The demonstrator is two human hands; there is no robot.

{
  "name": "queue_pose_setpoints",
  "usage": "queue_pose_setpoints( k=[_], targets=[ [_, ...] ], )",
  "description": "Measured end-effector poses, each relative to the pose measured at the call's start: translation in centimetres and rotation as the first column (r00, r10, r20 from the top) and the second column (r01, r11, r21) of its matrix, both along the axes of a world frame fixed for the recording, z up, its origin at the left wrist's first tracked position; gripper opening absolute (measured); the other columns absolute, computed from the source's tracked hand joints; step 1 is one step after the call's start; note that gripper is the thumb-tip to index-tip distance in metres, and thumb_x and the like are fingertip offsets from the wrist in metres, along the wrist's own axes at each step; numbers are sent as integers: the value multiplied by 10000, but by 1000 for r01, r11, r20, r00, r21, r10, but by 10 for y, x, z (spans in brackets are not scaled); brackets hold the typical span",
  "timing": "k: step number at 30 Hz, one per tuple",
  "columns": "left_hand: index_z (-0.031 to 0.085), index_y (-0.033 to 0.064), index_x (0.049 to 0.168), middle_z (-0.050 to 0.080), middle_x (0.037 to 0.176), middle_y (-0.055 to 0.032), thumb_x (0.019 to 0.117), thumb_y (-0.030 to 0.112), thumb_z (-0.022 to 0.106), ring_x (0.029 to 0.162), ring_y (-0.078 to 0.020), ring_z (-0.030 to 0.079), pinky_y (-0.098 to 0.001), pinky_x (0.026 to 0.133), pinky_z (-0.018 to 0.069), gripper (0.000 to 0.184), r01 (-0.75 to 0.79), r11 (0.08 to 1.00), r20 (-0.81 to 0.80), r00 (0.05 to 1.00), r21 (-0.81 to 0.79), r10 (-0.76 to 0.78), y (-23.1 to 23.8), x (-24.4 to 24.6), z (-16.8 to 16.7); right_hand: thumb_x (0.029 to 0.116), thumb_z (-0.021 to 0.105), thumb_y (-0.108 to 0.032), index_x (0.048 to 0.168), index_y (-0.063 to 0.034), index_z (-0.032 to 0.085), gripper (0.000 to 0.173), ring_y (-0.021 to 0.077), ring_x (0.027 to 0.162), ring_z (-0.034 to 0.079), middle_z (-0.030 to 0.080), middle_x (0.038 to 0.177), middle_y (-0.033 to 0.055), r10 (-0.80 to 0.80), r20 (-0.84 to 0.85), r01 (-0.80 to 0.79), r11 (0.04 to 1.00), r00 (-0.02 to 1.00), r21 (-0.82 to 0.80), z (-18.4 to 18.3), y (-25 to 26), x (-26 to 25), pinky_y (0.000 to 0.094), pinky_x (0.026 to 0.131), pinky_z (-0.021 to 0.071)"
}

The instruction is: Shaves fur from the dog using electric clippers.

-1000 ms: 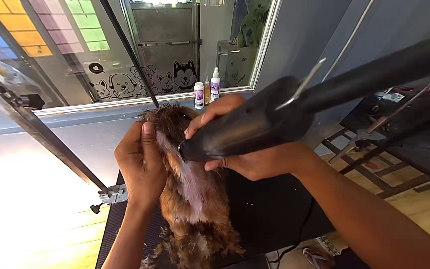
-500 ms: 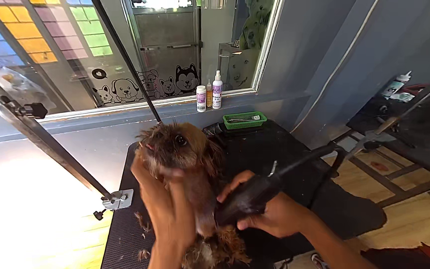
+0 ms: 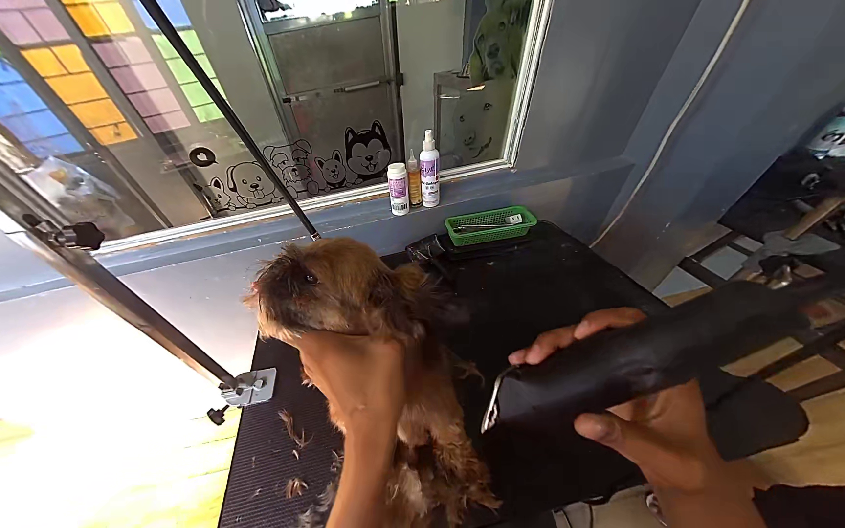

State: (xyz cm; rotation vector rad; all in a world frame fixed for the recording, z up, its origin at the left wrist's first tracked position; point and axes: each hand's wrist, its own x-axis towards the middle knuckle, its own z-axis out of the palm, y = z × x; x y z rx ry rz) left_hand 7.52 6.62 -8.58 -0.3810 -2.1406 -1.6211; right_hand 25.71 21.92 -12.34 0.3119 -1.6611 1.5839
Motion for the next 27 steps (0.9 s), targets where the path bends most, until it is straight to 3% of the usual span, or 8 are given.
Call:
queue_pose_setpoints(
  k=[3,6,11,14,19,22,24,27],
  targets=[
    [335,73,1489,651,1238,-48,781,363,886,1116,-150,669,-391,956,590,943,278,937,4,958,213,-285,-23,-18,11,848,845,-260,1323,-177,553,564,307,1106,693,698,1191,104,-137,-54,135,990,989,-42,5,-8,-13,480,980,594],
    [401,142,1482,676,1252,-10,852,355,842,1124,-150,678,-370,966,592,798,434,853,-19,894,290,-448,-39,-32,20,880,814,-192,1303,-127,547,505,285,1136,684,686,1232,97,-243,-128,237,970,962,-60,19,-19,-38,447,988,594],
    [474,172,1427,700,1190,4,867,448,805,1059,-147,701,-359,904,612,706,450,854,72,873,262,-483,-52,-36,26,867,784,-20,1287,-5,505,504,291,1105,695,673,1225,143,-210,-218,219,975,953,20,44,-39,-89,453,949,622],
    [479,178,1427,701,1192,1,868,460,800,1053,-154,705,-356,895,614,704,471,837,65,860,280,-506,-53,-37,25,841,815,-33,1272,45,531,521,289,1110,700,683,1206,154,-229,-161,250,961,960,121,50,-50,-102,463,949,632],
    [512,129,1380,715,1154,-22,890,367,800,1048,-167,710,-365,922,615,616,507,800,5,844,320,-537,-48,-40,27,842,840,-191,1246,-24,574,512,169,1037,705,700,1131,53,-338,-60,340,892,939,296,48,-71,-93,378,892,644],
    [519,103,1374,727,1134,-43,879,354,813,1037,-183,721,-379,925,621,628,495,795,19,845,351,-534,-45,-43,28,838,846,-327,1210,-84,602,506,58,993,691,702,1066,-25,-313,17,278,866,950,416,25,-88,-88,279,858,635],
    [522,112,1376,724,1138,-44,880,381,806,1036,-185,719,-383,915,621,632,491,797,37,843,352,-536,-46,-45,29,859,836,-348,1214,-100,626,481,63,1034,686,706,1111,-22,-237,32,202,883,971,424,13,-89,-83,278,897,622],
    [531,154,1381,724,1146,-20,875,446,796,1025,-166,721,-365,889,624,641,478,812,76,845,336,-529,-50,-45,29,850,845,-224,1227,-120,616,453,180,1022,711,718,1135,32,-265,-111,283,936,958,209,15,-85,-82,375,881,639]
  ],
)
